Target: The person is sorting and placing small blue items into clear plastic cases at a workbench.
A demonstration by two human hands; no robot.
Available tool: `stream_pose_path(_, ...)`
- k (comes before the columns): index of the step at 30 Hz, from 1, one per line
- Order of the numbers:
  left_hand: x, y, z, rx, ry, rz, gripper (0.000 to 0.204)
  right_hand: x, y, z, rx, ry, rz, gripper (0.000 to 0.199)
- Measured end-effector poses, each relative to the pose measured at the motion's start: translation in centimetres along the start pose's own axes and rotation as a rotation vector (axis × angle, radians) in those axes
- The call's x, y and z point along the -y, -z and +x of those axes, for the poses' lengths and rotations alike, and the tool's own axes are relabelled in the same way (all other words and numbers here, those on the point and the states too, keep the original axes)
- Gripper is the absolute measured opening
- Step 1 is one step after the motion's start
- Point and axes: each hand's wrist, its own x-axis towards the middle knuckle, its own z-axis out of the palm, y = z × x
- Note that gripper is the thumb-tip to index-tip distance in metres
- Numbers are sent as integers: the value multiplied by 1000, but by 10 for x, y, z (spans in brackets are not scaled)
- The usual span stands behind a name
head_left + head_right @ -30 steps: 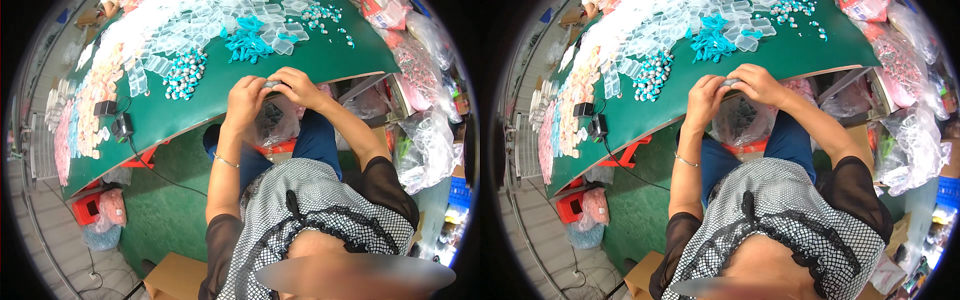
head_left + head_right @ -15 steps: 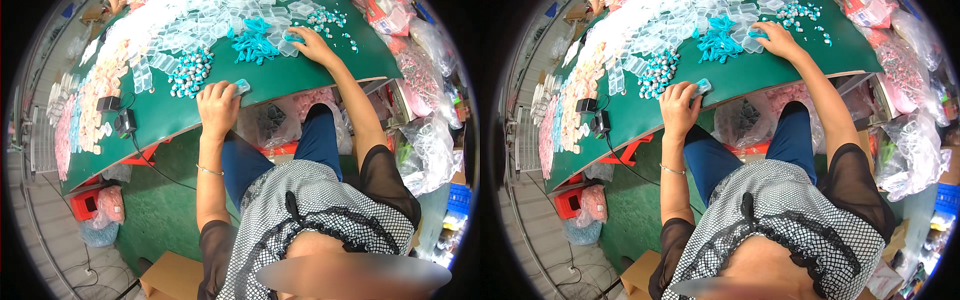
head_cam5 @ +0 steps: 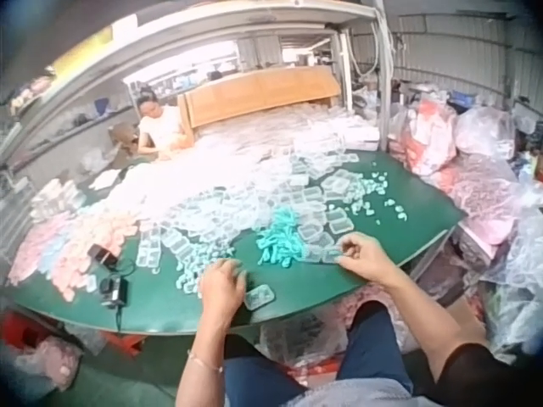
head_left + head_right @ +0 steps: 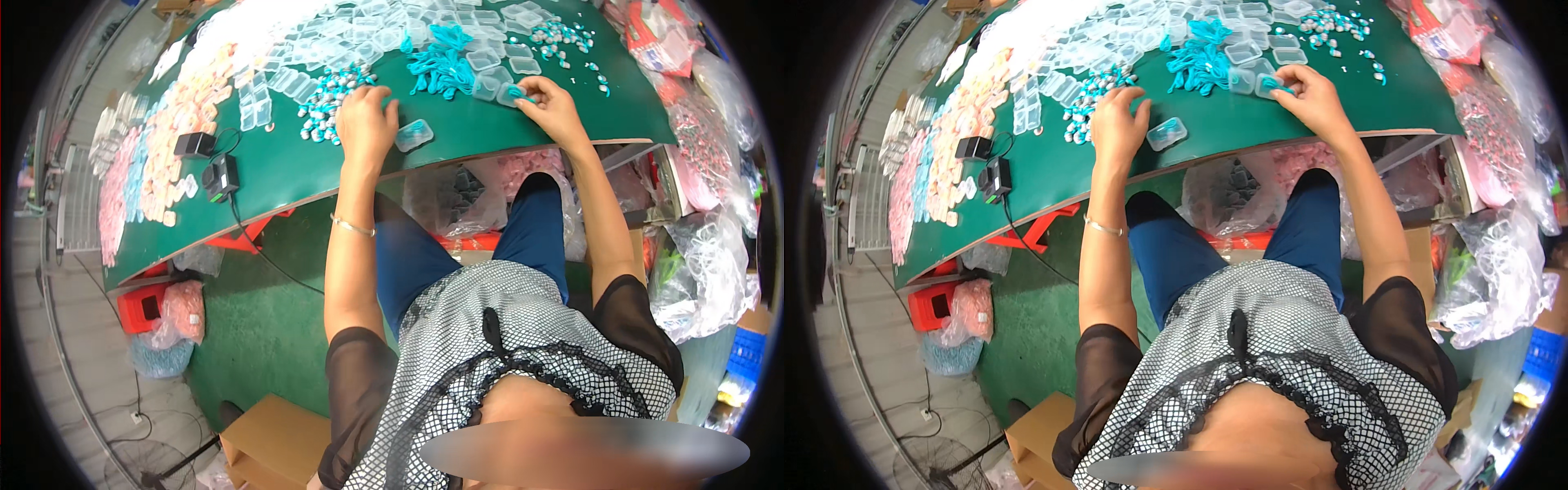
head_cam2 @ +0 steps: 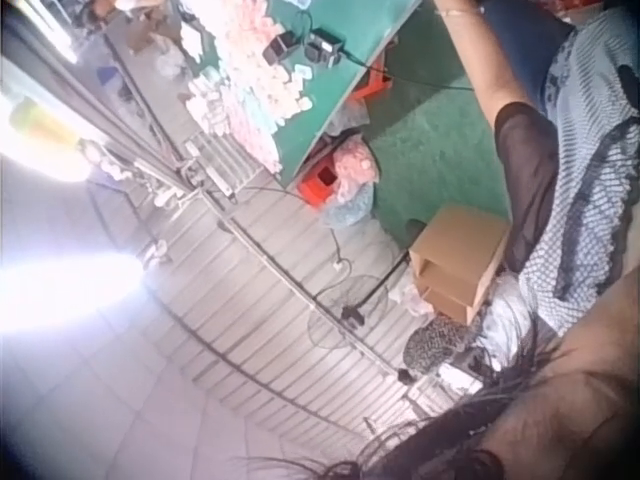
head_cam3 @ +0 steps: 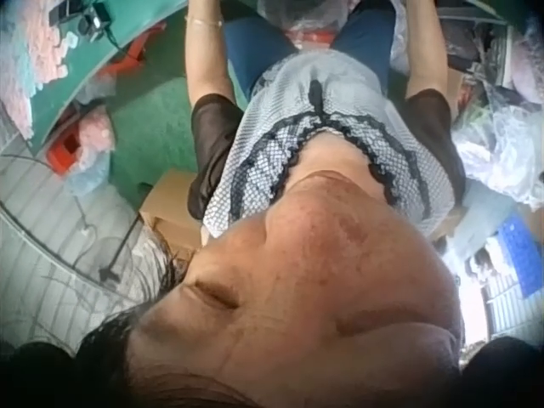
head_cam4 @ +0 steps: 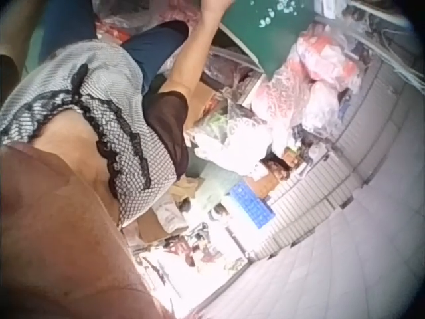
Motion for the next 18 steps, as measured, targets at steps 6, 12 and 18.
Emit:
stream_pose_path(6, 23, -16, 27, -26, 45, 460, 22, 61, -19, -36, 52, 465, -539, 28)
stream_pose_path(12, 26, -34, 42, 67, -81, 672, 12, 51, -43, -52, 131, 508, -681, 17)
stream_pose_path(18, 36, -33, 37, -4, -207, 623, 9, 44, -13, -30, 149, 314, -293, 26)
